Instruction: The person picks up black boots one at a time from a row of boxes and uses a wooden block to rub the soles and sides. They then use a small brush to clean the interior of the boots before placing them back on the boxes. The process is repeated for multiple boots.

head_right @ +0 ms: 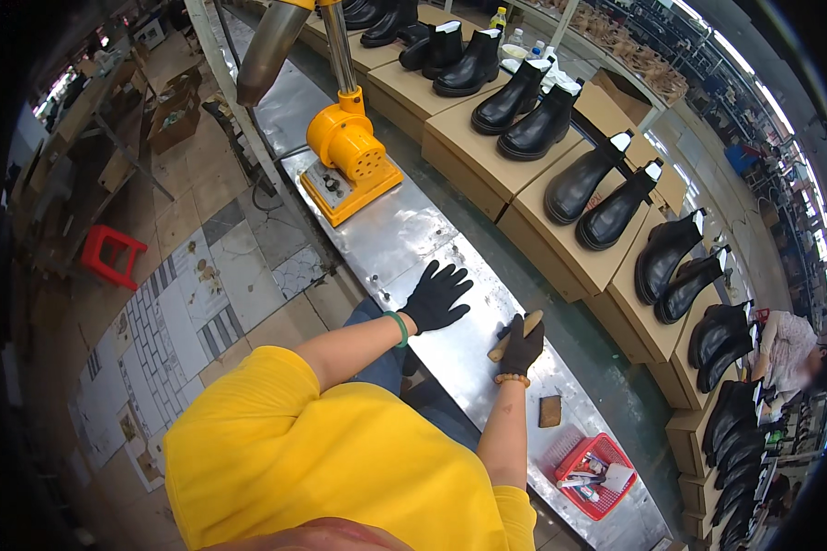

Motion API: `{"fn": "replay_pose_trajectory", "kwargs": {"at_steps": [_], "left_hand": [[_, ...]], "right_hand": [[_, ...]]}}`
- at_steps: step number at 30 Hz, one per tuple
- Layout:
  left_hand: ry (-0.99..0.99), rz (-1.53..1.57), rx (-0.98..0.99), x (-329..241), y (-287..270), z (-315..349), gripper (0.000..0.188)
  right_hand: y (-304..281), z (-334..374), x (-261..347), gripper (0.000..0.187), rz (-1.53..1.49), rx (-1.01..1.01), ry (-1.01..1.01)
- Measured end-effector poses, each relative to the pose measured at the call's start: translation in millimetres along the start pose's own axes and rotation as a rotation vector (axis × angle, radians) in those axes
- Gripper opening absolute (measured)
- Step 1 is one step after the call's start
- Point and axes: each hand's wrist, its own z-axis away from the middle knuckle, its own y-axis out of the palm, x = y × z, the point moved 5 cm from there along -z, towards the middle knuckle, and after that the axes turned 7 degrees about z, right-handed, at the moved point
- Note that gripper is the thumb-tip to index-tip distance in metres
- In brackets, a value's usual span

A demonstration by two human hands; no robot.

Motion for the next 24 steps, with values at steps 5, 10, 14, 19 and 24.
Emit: {"fn": "replay_pose_trajectory", "kwargs": {"at_steps": [5,10,14,19,24], "left_hand": [[0.002,0.008,0.001,1,0,-1,0.052],[0.004,0.009,-0.009,3,-2,-1,0.051],[0.01,0.007,-0.012,3,-3,-2,0.051],[0.005,0.008,-0.004,6,-4,-2,0.051],[0.007,0.006,0.001,7,-5,-2,0.051]], "right_hand": [[-2,-3,-8,0.024,0.019,0.0,0.027],[1,-2,-7,0.025,0.031,0.004,0.042],[3,-5,-7,0.018,0.04,-0.028,-0.061],[5,-6,-10,0.018,0.044,-0.02,-0.084],[7,-5,-6,0.018,0.052,-0.024,-0.09]]}}
